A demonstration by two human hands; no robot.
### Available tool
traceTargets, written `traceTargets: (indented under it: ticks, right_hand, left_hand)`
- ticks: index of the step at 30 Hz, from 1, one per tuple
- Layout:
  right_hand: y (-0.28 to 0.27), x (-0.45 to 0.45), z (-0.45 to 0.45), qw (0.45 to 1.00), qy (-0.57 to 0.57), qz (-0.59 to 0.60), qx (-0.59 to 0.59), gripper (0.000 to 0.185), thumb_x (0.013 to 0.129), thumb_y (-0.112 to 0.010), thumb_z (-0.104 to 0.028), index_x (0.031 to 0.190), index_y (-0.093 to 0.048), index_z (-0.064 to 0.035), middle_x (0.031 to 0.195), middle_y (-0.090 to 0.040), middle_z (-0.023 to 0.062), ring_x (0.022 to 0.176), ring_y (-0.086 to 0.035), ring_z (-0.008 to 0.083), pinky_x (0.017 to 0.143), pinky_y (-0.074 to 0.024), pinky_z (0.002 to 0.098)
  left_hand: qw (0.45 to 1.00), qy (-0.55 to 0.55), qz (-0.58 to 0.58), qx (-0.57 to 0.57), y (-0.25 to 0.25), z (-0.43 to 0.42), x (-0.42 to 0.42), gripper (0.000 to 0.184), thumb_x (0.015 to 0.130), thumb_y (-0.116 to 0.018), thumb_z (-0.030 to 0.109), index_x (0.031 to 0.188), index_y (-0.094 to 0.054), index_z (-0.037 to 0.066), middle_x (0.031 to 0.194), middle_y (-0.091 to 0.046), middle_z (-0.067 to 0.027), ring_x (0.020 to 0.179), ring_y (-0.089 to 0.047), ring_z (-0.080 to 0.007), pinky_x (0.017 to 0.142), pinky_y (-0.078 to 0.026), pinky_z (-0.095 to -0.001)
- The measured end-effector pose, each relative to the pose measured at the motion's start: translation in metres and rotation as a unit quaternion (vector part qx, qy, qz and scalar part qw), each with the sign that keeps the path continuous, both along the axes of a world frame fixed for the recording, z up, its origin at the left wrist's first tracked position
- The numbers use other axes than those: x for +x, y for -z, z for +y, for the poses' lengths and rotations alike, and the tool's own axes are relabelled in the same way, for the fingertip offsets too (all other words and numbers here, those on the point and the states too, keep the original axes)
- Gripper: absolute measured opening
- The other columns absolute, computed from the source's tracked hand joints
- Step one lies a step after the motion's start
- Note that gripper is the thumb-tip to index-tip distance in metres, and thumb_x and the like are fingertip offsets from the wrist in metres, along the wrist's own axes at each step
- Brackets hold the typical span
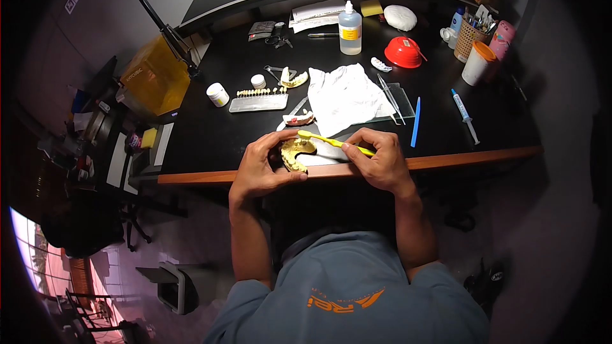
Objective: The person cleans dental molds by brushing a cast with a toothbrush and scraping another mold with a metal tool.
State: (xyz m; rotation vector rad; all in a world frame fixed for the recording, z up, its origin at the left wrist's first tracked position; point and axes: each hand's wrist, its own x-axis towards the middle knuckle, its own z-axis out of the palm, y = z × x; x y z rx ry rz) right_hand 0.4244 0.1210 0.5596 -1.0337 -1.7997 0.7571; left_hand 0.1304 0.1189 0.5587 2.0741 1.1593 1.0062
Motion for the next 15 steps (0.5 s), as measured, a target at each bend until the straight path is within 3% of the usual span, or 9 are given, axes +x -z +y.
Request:
traceTargets:
  ticks: [15]
  right_hand:
    - [-0.0012,0.0001,0.0006,1.0,-0.002,-0.012,0.006,0.024,0.099,-0.076,-0.018,0.093,-0.078,0.0045,0.073,-0.075,0.0159,0.063,-0.074,0.0206,0.063,-0.0545,0.0363]
  left_hand:
    - [1.0,-0.007,0.006,-0.002,0.0,0.0004,-0.0005,0.091,0.065,-0.107,0.035,0.142,-0.071,0.002,0.124,-0.078,-0.0155,0.112,-0.076,-0.0234,0.1,-0.058,-0.0354]
